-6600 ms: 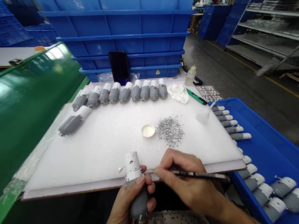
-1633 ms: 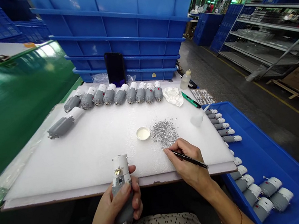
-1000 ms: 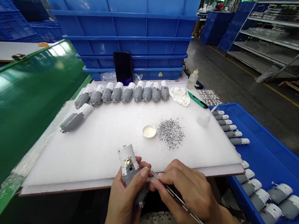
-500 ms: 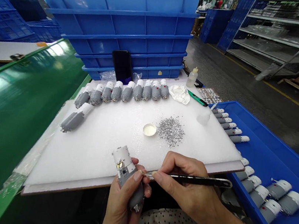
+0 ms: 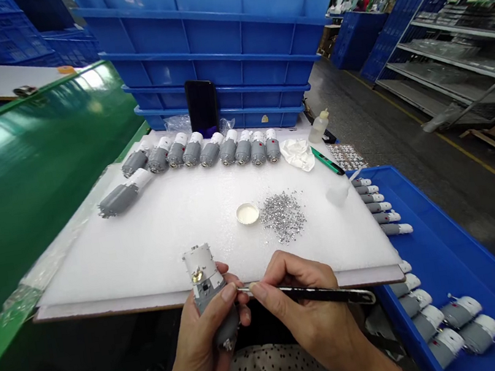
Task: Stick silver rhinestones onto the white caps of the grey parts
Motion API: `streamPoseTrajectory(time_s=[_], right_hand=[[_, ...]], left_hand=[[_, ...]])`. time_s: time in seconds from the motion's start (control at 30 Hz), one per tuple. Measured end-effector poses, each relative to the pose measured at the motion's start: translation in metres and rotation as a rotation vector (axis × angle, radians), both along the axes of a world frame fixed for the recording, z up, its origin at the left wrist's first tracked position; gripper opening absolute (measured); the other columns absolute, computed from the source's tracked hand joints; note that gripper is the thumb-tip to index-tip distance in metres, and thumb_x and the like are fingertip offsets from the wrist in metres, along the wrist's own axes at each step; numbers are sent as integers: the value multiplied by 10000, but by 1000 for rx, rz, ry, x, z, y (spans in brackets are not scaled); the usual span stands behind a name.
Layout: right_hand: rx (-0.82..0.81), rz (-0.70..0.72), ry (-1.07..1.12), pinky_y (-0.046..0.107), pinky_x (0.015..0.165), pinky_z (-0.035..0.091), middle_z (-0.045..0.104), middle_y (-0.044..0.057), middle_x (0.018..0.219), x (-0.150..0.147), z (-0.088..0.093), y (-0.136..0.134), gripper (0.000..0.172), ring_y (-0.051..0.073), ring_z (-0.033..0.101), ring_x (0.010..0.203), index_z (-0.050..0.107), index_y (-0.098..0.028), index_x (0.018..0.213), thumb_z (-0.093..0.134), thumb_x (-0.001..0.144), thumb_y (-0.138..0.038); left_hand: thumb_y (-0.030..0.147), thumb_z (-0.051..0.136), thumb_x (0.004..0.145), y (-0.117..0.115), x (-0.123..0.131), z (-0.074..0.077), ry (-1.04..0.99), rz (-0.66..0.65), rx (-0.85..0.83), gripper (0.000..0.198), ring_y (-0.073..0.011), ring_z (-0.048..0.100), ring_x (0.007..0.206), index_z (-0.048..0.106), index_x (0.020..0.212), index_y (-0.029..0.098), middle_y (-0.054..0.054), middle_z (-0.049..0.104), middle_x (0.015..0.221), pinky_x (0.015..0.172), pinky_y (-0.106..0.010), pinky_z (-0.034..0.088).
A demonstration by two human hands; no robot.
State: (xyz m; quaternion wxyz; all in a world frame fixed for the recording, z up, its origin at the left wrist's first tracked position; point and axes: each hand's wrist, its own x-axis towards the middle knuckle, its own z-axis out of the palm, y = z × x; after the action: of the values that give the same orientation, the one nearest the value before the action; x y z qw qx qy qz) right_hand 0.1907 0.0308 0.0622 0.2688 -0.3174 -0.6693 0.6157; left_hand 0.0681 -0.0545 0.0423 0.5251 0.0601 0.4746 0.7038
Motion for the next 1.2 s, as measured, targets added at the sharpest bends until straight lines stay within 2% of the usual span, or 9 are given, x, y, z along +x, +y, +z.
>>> streamPoseTrajectory(time_s=[0.17, 0.27, 0.43, 0.53, 0.63, 0.9, 1.2], right_hand=[[14, -6, 5, 226, 483, 285, 512, -41, 630, 0, -2, -3, 263, 80, 378, 533, 560, -190, 716, 623, 920, -343], [75, -23, -34, 236, 490, 293, 487, -38, 634, -1, 0, 5, 280, 89, 386, 543, 552, -188, 698, 633, 903, -359], [386, -131, -266, 249, 490, 303, 453, -46, 536, -19, 7, 53, 306, 102, 388, 522, 540, -186, 627, 642, 856, -361], [448, -99, -366, 257, 501, 316, 500, -29, 537, -35, 7, 85, 290, 114, 422, 534, 553, -181, 605, 650, 827, -341], [492, -35, -448, 266, 495, 299, 515, -23, 530, -48, 6, 102, 278, 120, 427, 523, 538, -186, 577, 650, 803, -301], [586, 78, -606, 263, 493, 290, 554, -15, 555, -61, 11, 102, 238, 127, 452, 527, 537, -196, 566, 606, 790, -238], [644, 94, -639, 267, 520, 298, 568, 0, 581, -64, 9, 102, 225, 140, 466, 557, 544, -197, 580, 587, 792, -259]], left_hand=[[265, 745, 798, -1, -2, -1, -19, 12, 4, 377, -91, 575, 548, 526, 1084, 153, 15, 670, 707, 580, -200, 485], [282, 745, 804, -1, -5, -1, -38, 15, 9, 380, -80, 558, 541, 542, 1100, 157, 16, 661, 731, 561, -192, 467], [385, 687, 848, -4, -9, -2, -39, -46, 6, 325, -87, 513, 540, 592, 1062, 160, -1, 638, 771, 515, -212, 437], [450, 663, 853, -7, -8, -5, 5, -106, -33, 337, -82, 501, 498, 613, 1009, 155, 10, 620, 707, 520, -221, 420], [480, 680, 832, -10, -8, -7, 41, -128, -56, 378, -79, 500, 500, 610, 1034, 169, 20, 620, 708, 534, -223, 406], [480, 667, 843, -12, -12, -8, 66, -148, -68, 376, -77, 495, 520, 600, 1063, 182, 22, 615, 744, 556, -233, 394], [483, 688, 824, -16, -13, -4, 45, -141, -93, 423, -91, 478, 532, 584, 1099, 178, 18, 604, 736, 555, -247, 393]])
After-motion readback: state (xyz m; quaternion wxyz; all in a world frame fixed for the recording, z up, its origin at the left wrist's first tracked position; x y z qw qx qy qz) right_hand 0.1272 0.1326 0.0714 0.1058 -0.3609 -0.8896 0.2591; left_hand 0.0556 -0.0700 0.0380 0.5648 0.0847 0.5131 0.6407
